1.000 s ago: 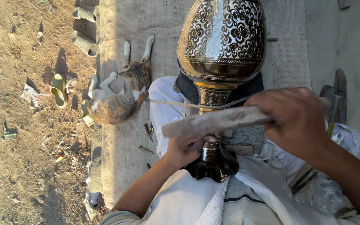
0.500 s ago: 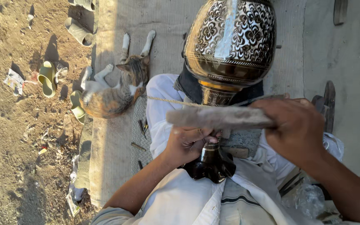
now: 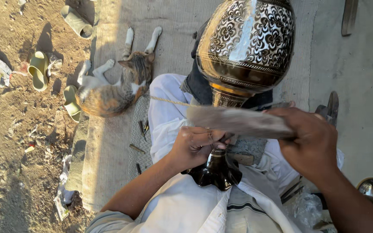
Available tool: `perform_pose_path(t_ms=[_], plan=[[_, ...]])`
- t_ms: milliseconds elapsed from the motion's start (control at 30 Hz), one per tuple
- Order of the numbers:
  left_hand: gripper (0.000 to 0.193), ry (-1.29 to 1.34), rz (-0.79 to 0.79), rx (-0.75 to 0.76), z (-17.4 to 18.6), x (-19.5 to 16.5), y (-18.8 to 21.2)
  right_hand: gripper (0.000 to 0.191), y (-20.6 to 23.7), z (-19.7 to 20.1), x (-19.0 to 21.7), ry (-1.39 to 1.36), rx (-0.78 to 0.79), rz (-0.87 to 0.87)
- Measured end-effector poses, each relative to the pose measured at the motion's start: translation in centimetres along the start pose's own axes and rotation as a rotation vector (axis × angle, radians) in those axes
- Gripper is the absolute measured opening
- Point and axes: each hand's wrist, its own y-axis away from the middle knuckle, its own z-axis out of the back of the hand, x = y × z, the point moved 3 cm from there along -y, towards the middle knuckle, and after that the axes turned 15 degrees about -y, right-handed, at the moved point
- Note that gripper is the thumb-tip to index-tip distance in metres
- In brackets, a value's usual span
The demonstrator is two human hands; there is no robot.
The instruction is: The person sits on a mat and uses a hammer and chisel to engrave a decorative pattern onto the neck of a brass vessel. A cat approaches and is briefly petted before the person resumes hammering.
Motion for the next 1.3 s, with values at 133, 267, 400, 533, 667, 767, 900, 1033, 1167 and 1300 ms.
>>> perform_pose_path(t_ms=[133,267,400,533,667,767,900,1033,1167,1300], plan=[[0.056,0.042,0.05,0.038,-0.4,0.7,0.4,0.023,0.3,-0.2,0.3,-0.068,-0.012,-0.146],[0.053,0.145,0.042,0.012,-0.6,1.1,0.6,0.037,0.5,0.2,1.2,0.208,-0.058,-0.155],[0.053,0.121,0.06,0.034,-0.4,1.2,0.7,0.039,0.8,-0.2,2.1,0.308,-0.064,-0.1],[0.058,0.009,0.133,0.133,-0.4,1.6,0.6,0.029,1.4,-0.3,1.8,-0.049,-0.177,-0.283],[0.057,0.148,-0.02,0.035,-0.2,1.6,0.5,0.036,1.9,-0.4,2.3,0.415,-0.118,-0.119],[0.059,0.144,0.008,0.081,-0.1,1.9,0.7,0.032,2.7,-0.4,1.8,0.196,-0.191,-0.25],[0.058,0.138,0.015,0.108,0.0,1.9,0.5,0.035,3.8,-0.3,1.7,0.198,-0.196,-0.201],[0.062,0.041,-0.069,0.098,0.0,1.0,0.2,0.041,3.7,0.0,1.8,0.59,-0.094,-0.092],[0.059,0.024,-0.023,0.036,-0.4,0.9,0.5,0.034,3.4,0.4,1.5,0.106,-0.312,-0.143],[0.05,-0.13,0.021,0.097,-1.0,1.8,1.3,0.037,3.8,0.3,1.8,0.237,-0.164,-0.1]])
